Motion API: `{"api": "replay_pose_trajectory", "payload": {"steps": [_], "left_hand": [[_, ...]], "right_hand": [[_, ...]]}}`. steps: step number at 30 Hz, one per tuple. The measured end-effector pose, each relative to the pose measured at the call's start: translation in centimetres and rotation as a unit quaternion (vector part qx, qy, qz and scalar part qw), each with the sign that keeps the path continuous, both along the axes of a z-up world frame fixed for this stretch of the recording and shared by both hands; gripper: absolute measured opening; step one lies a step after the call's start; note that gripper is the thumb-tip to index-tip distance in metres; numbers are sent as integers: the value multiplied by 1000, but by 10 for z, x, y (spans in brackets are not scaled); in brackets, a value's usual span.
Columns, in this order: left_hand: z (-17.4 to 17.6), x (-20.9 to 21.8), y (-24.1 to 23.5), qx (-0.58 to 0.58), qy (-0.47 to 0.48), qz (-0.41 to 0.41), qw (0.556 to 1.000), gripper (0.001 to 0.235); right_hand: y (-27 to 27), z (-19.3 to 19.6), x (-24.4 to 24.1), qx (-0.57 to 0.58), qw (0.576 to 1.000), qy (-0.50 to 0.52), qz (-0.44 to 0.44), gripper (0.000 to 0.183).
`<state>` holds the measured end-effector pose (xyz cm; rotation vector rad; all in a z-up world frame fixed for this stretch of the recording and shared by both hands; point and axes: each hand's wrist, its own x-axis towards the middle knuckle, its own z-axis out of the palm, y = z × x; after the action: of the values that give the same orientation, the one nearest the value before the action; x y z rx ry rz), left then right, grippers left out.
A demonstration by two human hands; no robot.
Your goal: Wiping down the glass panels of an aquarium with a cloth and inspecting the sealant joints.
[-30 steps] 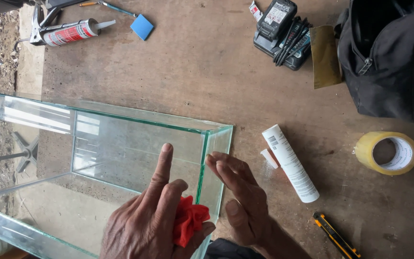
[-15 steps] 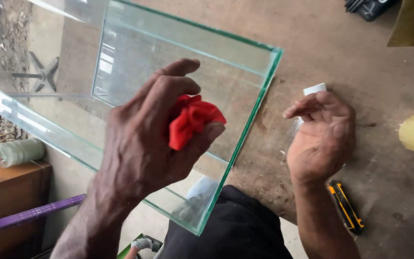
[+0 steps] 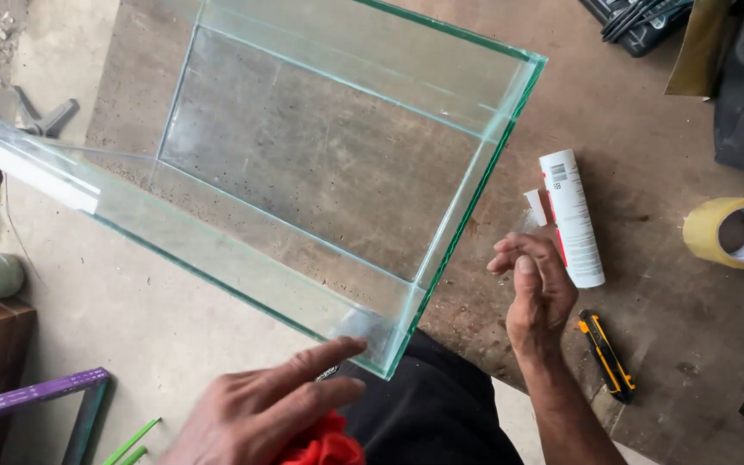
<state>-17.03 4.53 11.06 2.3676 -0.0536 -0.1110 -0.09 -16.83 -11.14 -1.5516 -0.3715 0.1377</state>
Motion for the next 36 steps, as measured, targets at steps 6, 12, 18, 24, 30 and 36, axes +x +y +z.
{"api": "replay_pose_trajectory", "payload": {"steps": [6,12,18,24,30,36], "left_hand": [[-18,-14,-14,-128,67,-25,989,41],[-15,-10,-22,-134,64,-20,989,42],[-4,-9,-27,-103,-23,-10,994,45],[16,-13,-27,-228,2,-20,973,65],[19,-35,-19,-239,-12,-57,969,38],[14,-66,10,-242,-40,-4,969,32]], "right_hand": [[5,11,-18,-5,1000,16,12,28],[2,21,-31,-27,1000,-6,6,29],[-7,20,-45,-15,1000,-6,-8,27],[-1,75,-59,-15,991,-133,-30,37],[47,143,-61,-204,873,-418,144,50],[80,126,-63,-385,742,-516,185,72]]}}
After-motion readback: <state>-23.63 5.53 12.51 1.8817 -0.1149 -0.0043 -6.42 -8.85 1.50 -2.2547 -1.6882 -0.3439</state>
